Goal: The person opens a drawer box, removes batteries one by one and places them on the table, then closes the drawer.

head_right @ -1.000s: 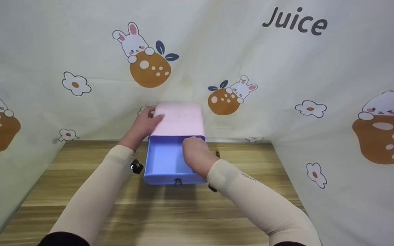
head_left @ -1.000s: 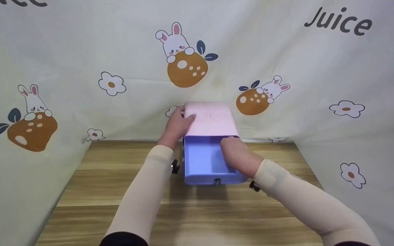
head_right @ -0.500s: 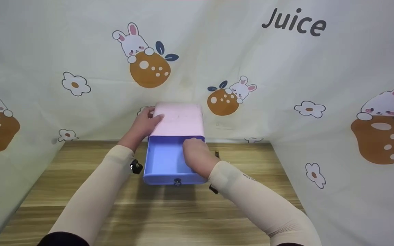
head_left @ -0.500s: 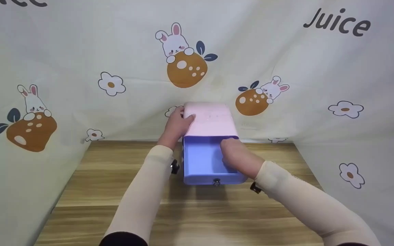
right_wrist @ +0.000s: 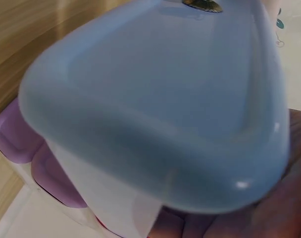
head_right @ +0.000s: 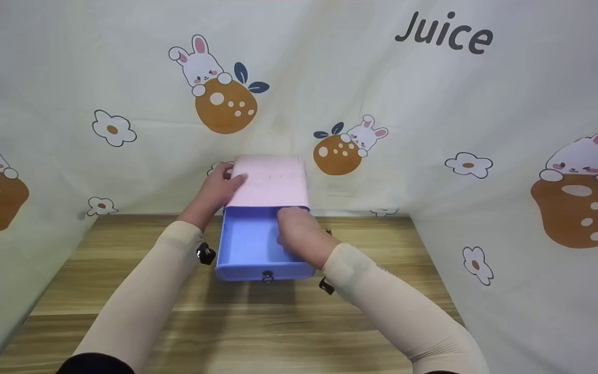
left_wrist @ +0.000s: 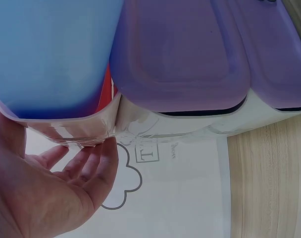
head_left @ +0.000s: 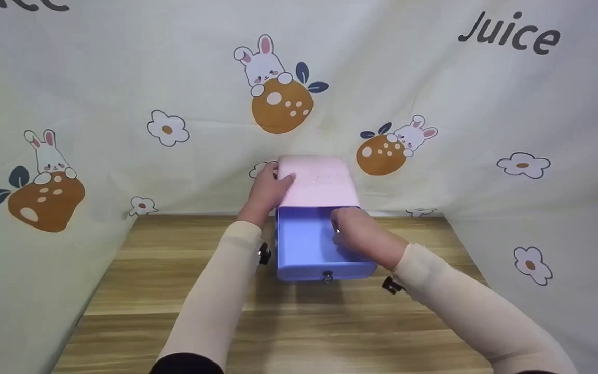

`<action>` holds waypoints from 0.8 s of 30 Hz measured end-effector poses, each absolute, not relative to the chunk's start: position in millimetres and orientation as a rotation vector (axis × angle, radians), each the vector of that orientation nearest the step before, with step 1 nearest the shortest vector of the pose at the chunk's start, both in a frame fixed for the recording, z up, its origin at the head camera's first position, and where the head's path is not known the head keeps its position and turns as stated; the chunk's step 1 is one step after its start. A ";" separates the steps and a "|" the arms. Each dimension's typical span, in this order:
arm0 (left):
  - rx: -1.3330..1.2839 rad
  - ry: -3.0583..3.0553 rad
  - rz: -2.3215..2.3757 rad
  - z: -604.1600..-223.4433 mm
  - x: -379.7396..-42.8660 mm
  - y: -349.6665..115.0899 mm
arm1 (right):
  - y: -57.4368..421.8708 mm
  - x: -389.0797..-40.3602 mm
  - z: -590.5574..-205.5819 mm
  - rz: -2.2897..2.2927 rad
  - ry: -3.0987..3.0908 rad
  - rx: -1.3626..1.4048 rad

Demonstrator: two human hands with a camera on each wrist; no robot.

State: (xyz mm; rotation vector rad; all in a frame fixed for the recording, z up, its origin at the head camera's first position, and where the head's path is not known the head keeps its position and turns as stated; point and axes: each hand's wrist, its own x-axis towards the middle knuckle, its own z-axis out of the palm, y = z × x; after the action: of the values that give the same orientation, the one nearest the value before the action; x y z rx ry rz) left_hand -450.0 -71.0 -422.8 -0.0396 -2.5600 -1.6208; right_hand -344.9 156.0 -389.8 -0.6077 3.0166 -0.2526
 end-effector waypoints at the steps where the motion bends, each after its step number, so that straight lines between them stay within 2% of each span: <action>1: -0.039 -2.560 -1.619 -423.0 -450.6 -71.1 | 156.4 -344.9 -388.2 -0.261 3.015 -0.625; 12: -0.063 -2.545 -1.621 -424.7 -451.5 -71.6 | 170.4 -342.5 -372.0 -0.439 3.039 -0.685; 24: -0.066 -2.536 -1.632 -422.6 -448.9 -70.6 | 195.1 -346.2 -357.8 -0.628 2.979 -0.516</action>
State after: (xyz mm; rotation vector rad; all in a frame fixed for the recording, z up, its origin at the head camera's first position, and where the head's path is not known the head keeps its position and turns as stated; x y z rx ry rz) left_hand -448.9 -70.6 -422.6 -0.0664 -2.5362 -1.6323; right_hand -346.2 195.1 -357.8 -0.5157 2.9791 -0.6283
